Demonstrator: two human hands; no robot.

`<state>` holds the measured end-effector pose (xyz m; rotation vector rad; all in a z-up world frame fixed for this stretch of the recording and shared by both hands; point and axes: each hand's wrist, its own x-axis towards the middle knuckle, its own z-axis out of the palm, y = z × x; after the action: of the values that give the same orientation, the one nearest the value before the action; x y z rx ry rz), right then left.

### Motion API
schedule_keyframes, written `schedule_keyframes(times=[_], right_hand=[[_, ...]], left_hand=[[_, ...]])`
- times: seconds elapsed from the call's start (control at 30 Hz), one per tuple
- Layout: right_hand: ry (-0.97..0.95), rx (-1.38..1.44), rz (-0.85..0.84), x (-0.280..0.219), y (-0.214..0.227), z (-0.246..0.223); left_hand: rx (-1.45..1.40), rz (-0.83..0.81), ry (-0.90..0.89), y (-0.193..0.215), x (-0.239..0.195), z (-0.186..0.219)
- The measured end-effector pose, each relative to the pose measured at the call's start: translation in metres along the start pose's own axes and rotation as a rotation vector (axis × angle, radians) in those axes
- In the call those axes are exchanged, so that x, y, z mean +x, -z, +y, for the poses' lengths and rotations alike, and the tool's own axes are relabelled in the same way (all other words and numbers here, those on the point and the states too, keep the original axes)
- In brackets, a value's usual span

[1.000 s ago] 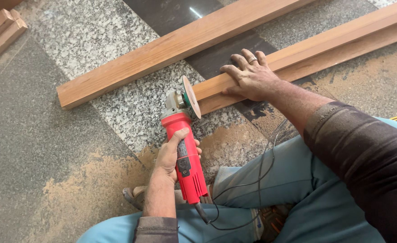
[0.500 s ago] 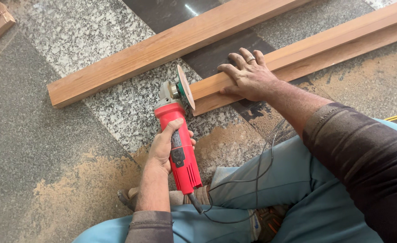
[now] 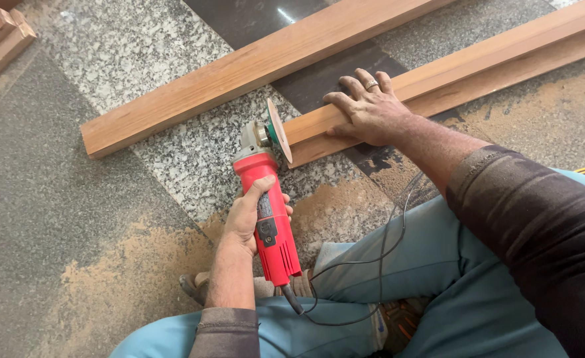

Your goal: The person uses a red angle grinder with a sanding disc to smooth the surface of wooden planks placed on a tiled floor. The person moves the tool along the length of the planks, generating sawdust.

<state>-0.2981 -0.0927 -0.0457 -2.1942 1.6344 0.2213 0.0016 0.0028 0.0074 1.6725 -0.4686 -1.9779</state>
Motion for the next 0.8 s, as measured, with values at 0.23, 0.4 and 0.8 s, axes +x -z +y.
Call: schedule_keyframes(times=[0.23,0.4,0.8], right_hand=[[-0.005,-0.003,-0.008,0.000,0.000,0.000],[-0.006,0.000,-0.009,0.001,0.002,-0.002],[0.007,-0.004,0.005,-0.001,0.000,0.000]], left_hand=[[0.024,0.011,0.027,0.004,-0.012,-0.013],[-0.023,0.024,0.023,0.004,-0.022,-0.019],[0.001,0.003,0.041,0.003,-0.006,-0.004]])
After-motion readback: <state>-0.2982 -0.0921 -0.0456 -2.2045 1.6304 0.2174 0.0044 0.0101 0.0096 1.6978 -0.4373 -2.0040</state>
